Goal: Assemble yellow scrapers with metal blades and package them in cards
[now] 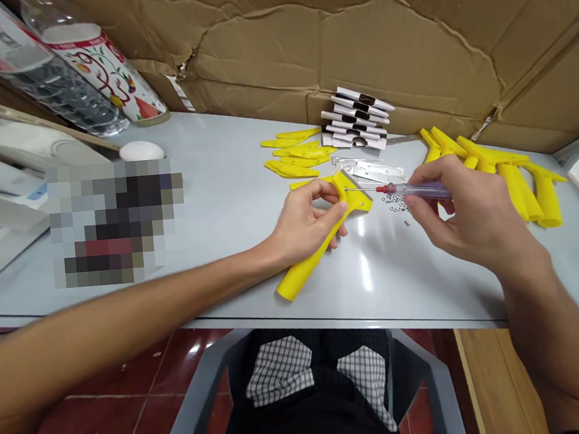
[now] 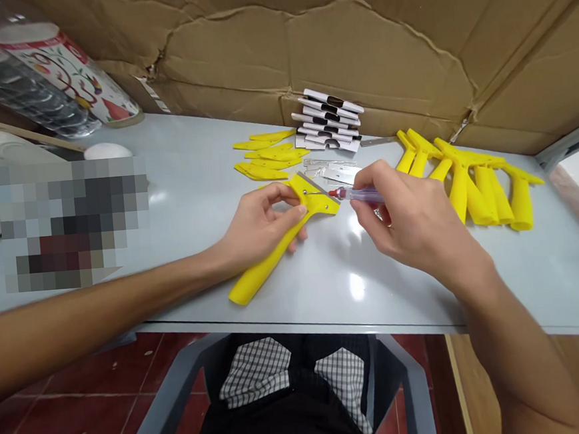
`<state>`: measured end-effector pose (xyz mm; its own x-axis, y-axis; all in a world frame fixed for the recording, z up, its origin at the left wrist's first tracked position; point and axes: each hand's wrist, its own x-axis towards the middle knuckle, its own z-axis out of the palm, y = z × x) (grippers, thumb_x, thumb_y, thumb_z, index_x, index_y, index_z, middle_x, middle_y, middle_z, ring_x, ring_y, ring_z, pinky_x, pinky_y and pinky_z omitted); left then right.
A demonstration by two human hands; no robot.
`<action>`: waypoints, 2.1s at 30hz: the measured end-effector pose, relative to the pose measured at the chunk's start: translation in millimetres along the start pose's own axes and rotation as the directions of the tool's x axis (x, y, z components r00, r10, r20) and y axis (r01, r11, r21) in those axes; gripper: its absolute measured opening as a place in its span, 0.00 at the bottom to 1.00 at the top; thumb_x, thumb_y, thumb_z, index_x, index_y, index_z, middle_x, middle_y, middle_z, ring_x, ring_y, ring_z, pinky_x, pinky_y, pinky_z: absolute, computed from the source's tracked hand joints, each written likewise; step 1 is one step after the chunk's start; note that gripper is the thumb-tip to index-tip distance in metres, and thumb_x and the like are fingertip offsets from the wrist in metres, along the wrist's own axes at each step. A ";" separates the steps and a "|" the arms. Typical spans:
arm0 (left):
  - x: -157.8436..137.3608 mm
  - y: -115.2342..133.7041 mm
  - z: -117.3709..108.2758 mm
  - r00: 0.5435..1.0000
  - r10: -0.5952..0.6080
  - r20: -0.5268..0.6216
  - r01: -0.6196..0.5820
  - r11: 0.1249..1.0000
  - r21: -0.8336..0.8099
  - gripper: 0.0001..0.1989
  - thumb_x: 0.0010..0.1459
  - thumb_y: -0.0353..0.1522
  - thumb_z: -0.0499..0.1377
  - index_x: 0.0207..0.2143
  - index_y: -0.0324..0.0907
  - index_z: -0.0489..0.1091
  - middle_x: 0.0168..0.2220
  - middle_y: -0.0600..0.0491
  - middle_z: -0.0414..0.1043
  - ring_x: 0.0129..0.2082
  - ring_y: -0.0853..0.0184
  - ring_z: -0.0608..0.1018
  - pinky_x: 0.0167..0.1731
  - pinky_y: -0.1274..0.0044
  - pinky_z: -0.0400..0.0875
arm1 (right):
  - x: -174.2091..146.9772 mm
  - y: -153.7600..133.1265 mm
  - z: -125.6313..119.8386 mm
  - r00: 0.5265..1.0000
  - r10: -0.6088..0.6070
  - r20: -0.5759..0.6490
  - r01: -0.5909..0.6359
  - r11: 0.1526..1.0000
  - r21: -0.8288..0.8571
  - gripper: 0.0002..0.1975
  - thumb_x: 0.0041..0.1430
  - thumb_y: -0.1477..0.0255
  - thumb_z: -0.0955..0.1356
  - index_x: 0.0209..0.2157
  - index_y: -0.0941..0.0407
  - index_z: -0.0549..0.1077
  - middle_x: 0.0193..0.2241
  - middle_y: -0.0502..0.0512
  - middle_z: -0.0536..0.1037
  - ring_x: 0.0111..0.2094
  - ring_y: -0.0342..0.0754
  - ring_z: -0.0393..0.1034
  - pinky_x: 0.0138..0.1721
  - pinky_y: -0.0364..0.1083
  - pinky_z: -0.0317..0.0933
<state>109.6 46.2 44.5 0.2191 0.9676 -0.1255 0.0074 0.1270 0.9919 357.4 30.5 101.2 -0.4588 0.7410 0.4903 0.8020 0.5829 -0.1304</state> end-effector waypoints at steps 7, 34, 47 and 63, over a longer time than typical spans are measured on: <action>0.3 -1.7 -0.3 1.000 0.028 -0.013 -0.028 1.000 0.014 0.08 0.65 0.28 0.65 0.40 0.40 0.67 0.38 0.50 0.77 0.17 0.73 0.79 0.13 0.79 0.72 | 0.4 3.1 8.8 0.983 -0.118 -0.138 0.096 0.984 -0.153 0.17 0.75 0.56 0.67 0.40 0.56 0.77 0.16 0.48 0.71 0.17 0.47 0.66 0.22 0.48 0.50; 1.5 -6.2 -1.7 0.998 0.068 -0.008 -0.068 0.998 0.017 0.08 0.65 0.29 0.65 0.39 0.40 0.67 0.48 0.47 0.74 0.18 0.74 0.80 0.12 0.79 0.73 | -1.2 -5.2 1.7 0.999 -0.031 0.007 0.032 0.997 -0.074 0.12 0.74 0.61 0.67 0.48 0.53 0.76 0.27 0.54 0.81 0.22 0.51 0.72 0.27 0.50 0.57; 1.0 -5.4 -2.0 0.997 0.071 0.002 -0.071 0.997 0.017 0.11 0.63 0.32 0.68 0.40 0.41 0.67 0.47 0.47 0.76 0.19 0.74 0.80 0.12 0.79 0.73 | -0.3 -6.7 -1.3 0.998 -0.018 0.059 0.024 0.994 -0.102 0.12 0.72 0.63 0.68 0.50 0.54 0.76 0.32 0.58 0.84 0.26 0.54 0.75 0.26 0.51 0.58; 0.6 -4.6 -1.7 0.997 0.073 0.002 -0.073 0.997 0.026 0.10 0.63 0.30 0.67 0.40 0.41 0.67 0.47 0.47 0.76 0.20 0.74 0.80 0.13 0.80 0.73 | -0.9 -3.9 2.3 0.999 -0.029 -0.019 0.028 0.998 -0.053 0.08 0.73 0.63 0.68 0.44 0.51 0.76 0.30 0.56 0.83 0.26 0.54 0.76 0.27 0.52 0.59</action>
<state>108.0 46.6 39.9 0.2208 0.9739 -0.0527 0.0166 0.0503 0.9986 353.8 28.4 99.3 -0.4746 0.7175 0.5099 0.8079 0.5850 -0.0712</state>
